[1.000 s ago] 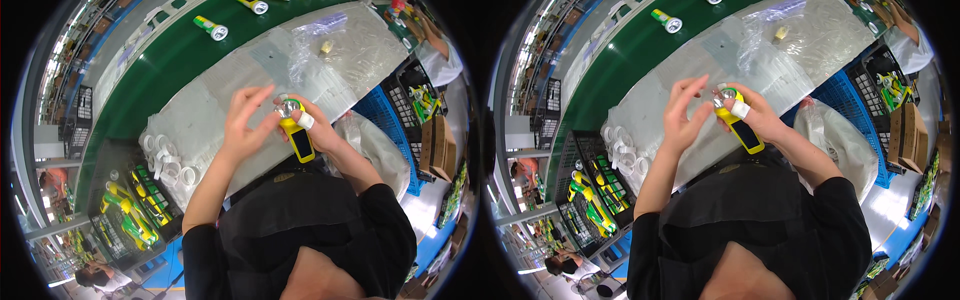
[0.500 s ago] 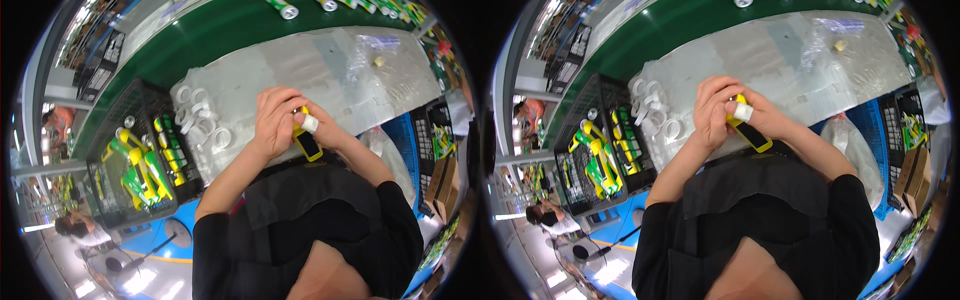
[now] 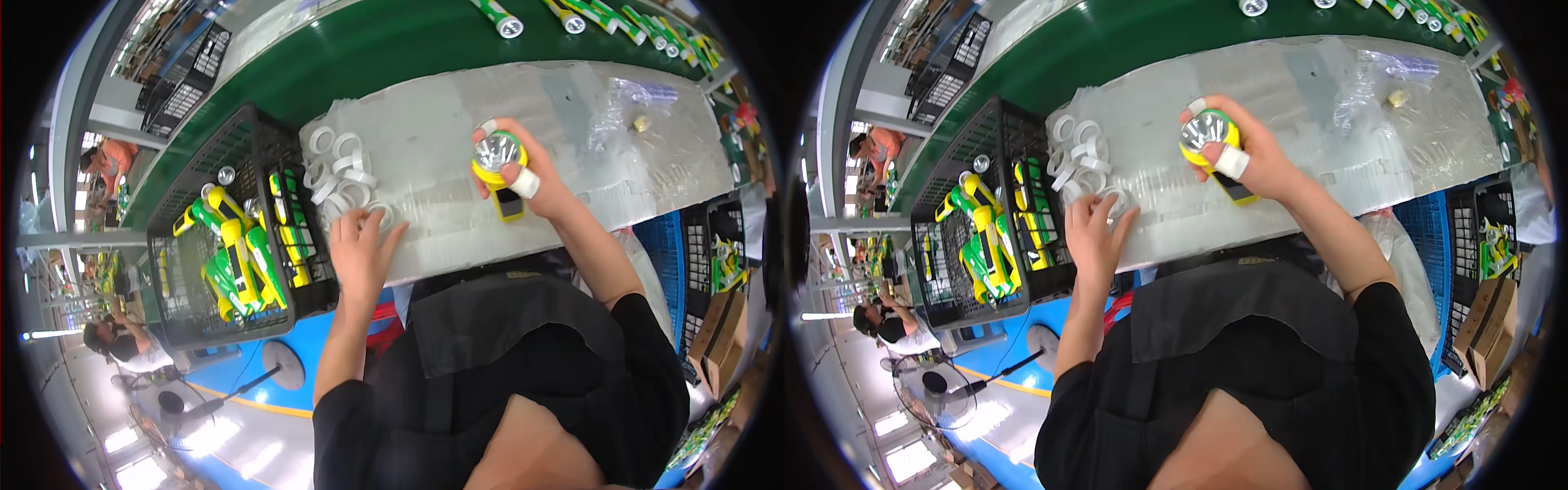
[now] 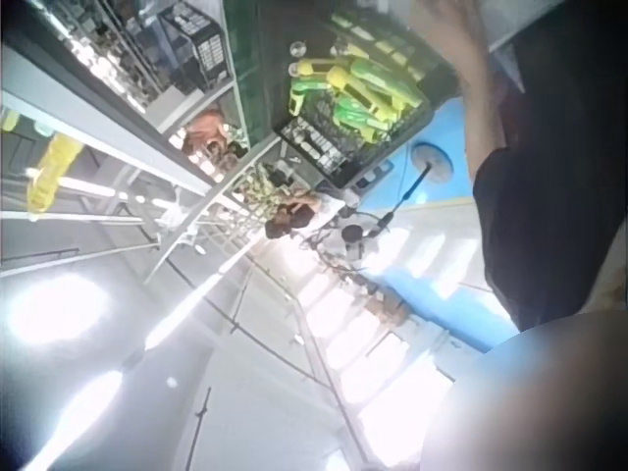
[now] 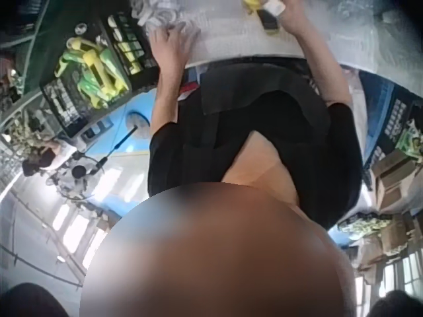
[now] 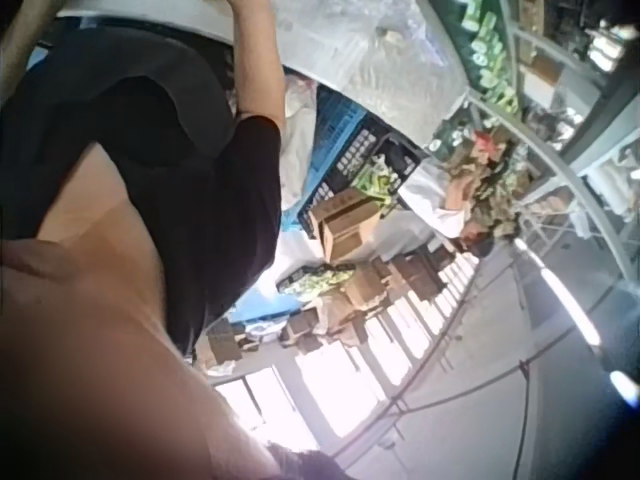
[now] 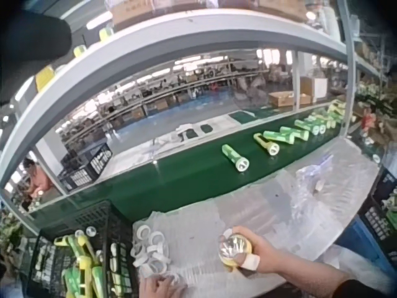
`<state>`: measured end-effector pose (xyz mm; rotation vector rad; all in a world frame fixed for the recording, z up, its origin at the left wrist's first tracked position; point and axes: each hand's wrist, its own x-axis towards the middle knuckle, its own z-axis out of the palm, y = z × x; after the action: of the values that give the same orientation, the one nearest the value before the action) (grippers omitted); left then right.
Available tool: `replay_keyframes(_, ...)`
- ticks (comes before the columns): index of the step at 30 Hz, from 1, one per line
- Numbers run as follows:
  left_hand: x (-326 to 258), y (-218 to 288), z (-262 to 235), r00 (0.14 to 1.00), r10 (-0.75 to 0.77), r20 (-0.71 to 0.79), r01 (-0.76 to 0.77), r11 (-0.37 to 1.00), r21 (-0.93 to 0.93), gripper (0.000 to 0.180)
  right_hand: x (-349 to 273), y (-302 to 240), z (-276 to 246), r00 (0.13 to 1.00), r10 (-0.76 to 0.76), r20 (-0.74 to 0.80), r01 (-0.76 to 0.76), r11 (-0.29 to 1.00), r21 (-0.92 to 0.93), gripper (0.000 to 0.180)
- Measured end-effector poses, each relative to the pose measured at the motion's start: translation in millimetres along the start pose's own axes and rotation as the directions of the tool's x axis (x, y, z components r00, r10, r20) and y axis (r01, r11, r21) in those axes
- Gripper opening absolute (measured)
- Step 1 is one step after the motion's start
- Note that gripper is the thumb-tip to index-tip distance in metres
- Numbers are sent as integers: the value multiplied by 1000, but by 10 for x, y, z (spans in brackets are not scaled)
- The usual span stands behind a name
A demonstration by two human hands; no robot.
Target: Assembling handheld flashlights by attaching plastic rings to the heads.
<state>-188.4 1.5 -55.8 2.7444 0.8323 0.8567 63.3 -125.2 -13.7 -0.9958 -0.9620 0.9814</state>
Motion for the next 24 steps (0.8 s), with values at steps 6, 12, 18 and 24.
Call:
replay_keyframes(6,55,113,134,1000,16,-12,-17,996,-92,16,-25,75,-81,999,-46,26,45,999,17,64)
replay_keyframes(12,594,375,426,997,70,22,-57,930,-364,26,-62,88,-143,996,-82,34,80,996,48,65)
replay_keyframes(18,1070,828,413,968,185,168,152,97,-984,63,-133,75,-190,998,-35,47,33,999,39,70)
replay_keyframes(24,1042,977,390,828,221,516,534,-26,-845,56,-179,220,-273,991,-109,75,102,990,99,55)
